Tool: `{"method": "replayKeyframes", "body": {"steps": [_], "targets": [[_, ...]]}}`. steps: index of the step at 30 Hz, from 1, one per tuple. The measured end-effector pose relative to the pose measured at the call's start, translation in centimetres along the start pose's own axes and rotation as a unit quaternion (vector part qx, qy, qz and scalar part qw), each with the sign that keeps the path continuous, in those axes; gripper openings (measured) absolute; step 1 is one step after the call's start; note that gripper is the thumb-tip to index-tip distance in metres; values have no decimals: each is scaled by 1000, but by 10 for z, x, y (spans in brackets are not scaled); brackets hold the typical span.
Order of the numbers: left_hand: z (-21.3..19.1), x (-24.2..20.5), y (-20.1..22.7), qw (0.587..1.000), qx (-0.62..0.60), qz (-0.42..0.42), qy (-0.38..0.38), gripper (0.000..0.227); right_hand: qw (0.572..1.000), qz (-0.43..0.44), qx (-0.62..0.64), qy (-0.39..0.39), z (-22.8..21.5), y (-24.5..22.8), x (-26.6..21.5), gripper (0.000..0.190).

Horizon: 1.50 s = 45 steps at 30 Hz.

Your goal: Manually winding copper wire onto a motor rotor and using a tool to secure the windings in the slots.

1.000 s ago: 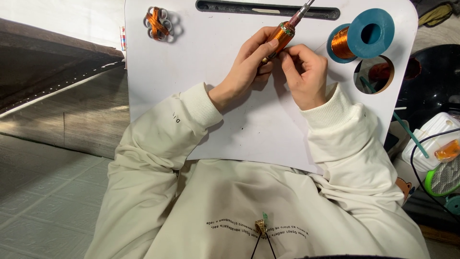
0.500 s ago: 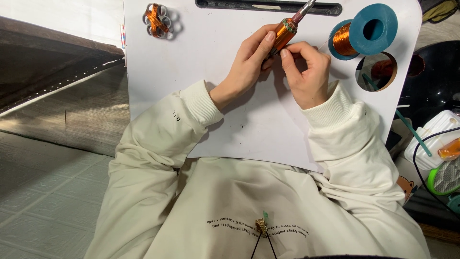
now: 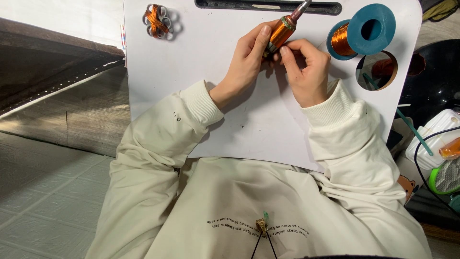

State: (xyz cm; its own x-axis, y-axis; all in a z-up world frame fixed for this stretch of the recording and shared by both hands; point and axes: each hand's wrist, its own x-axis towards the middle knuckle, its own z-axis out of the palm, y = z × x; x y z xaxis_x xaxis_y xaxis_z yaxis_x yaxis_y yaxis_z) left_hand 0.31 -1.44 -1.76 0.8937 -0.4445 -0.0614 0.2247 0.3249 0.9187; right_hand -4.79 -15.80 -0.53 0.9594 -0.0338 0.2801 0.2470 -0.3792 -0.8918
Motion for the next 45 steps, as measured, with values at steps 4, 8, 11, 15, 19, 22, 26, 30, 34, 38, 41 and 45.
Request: {"method": "replayKeyframes", "body": {"steps": [4, 8, 11, 15, 19, 22, 26, 30, 34, 38, 41, 45], "targets": [[5, -1, 8, 999, -20, -26, 21, 49, 1000, 6, 4, -4, -1, -5, 1, 13], [4, -1, 10, 999, -2, -50, 19, 49, 1000, 10, 10, -2, 0, 2, -1, 14], [0, -2, 10, 998, -22, -49, -12, 39, 1000, 9, -3, 6, 0, 8, -2, 13], [-3, -3, 8, 998, -30, -53, -34, 40, 1000, 12, 3, 7, 1, 6, -2, 12], [-3, 0, 1, 999, 2, -24, -27, 37, 1000, 13, 0, 0, 0, 0, -2, 12], [-6, 1, -3, 999, 19, -3, -27, 36, 1000, 15, 3, 3, 0, 0, -2, 13], [-7, 1, 2, 998, -2, -26, -51, 32, 1000, 16, -1, 7, 0, 3, -3, 12], [-9, 2, 5, 993, -48, -98, -42, 36, 1000, 20, 8, 10, 1, 7, -4, 11], [-10, 1, 0, 997, -40, -40, -47, 35, 1000, 14, 20, 5, -1, 4, -2, 13], [-13, -4, -6, 995, 75, 41, -50, 39, 1000, 6, 2, 13, -2, 2, -2, 13], [-8, -7, -1, 990, 119, 54, -49, 41, 1000, 4, -11, 20, -2, 2, -2, 14], [-10, -3, -6, 986, 140, 61, -63, 39, 1000, 11, -17, 19, -3, 10, -1, 9]]}}
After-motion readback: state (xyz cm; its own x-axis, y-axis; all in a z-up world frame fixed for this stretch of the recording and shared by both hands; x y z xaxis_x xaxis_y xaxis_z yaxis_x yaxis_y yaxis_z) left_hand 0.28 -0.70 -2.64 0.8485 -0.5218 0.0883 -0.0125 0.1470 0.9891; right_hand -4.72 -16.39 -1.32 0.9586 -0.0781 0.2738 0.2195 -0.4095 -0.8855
